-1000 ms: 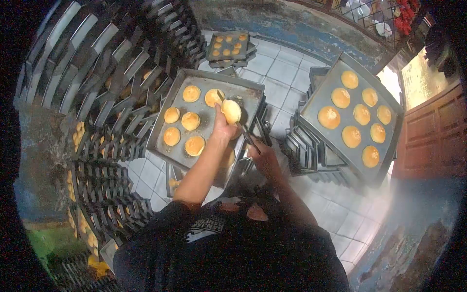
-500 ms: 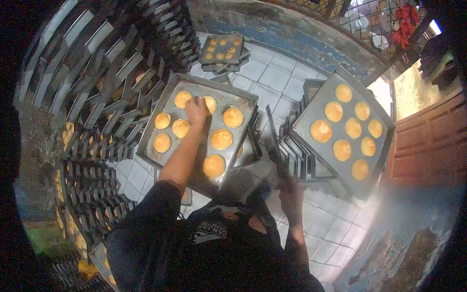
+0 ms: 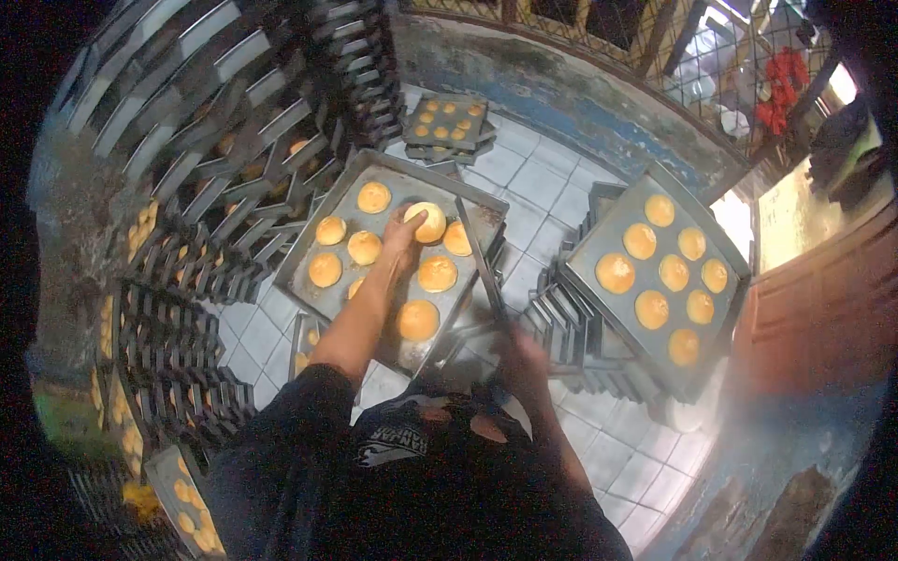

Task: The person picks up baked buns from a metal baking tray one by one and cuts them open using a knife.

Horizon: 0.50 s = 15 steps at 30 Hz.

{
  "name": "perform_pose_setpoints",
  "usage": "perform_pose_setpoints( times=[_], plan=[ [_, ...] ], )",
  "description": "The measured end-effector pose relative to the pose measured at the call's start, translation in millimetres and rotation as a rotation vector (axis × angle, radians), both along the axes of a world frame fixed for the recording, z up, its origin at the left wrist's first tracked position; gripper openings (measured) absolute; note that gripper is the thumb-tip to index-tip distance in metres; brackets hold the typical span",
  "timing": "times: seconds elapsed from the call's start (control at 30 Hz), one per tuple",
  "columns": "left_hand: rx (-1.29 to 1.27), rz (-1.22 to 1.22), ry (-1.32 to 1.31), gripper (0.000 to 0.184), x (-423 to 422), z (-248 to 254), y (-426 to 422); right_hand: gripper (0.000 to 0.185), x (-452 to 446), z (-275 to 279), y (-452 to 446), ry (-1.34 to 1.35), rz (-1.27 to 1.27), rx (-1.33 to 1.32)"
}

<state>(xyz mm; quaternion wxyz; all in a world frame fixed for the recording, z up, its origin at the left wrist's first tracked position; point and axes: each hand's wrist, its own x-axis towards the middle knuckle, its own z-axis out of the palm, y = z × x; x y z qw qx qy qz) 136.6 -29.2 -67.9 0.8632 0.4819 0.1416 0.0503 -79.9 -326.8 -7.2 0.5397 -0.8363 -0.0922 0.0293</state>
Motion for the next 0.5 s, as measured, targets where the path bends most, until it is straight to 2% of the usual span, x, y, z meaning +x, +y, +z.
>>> perform_pose_setpoints(
  times=[0.03, 0.07, 0.1, 0.13, 0.2, 0.23, 0.27, 0.33, 0.47, 0.5],
  plan=[
    [-0.125, 0.007, -0.071, 0.040, -7.1, 3.7, 5.1, 0.035, 3.9, 5.8, 11.5, 0.085, -0.037, 0.084],
    [-0.118, 0.027, -0.077, 0.040, -12.6, 7.7, 10.7, 0.035, 7.9, 12.4, 20.0, 0.173, -0.070, 0.167],
    [-0.392, 0.030, -0.060, 0.041, -17.3, 13.7, 15.1, 0.045, 11.7, 19.8, 22.1, 0.132, 0.024, -0.051],
    [-0.666, 0.029, -0.046, 0.044, -24.0, 25.2, 16.2, 0.045, 14.1, 21.7, 27.8, 0.127, 0.043, -0.046],
    [-0.675, 0.109, -0.038, 0.046, -38.6, 44.1, 11.3, 0.050, 13.8, 24.0, 42.9, 0.214, 0.082, 0.134],
    [-0.695, 0.149, 0.008, 0.044, -41.5, 49.6, 10.4, 0.049, 14.5, 26.3, 52.2, 0.020, 0.082, 0.145],
    [-0.716, 0.189, 0.055, 0.042, -45.1, 55.3, 11.8, 0.049, 15.6, 29.8, 58.8, 0.021, 0.100, 0.148],
    [-0.734, 0.166, 0.014, 0.036, -49.8, 55.6, 17.1, 0.050, 14.6, 40.4, 68.2, 0.050, 0.132, -0.026],
    [-0.765, 0.250, 0.015, 0.037, -53.1, 62.0, 19.1, 0.050, 3.2, 66.3, 79.7, 0.040, 0.175, -0.027],
    [-0.772, 0.194, -0.037, 0.039, -55.1, 61.7, 21.3, 0.050, 1.4, 73.0, 82.0, 0.067, 0.191, -0.020]
  ],
)
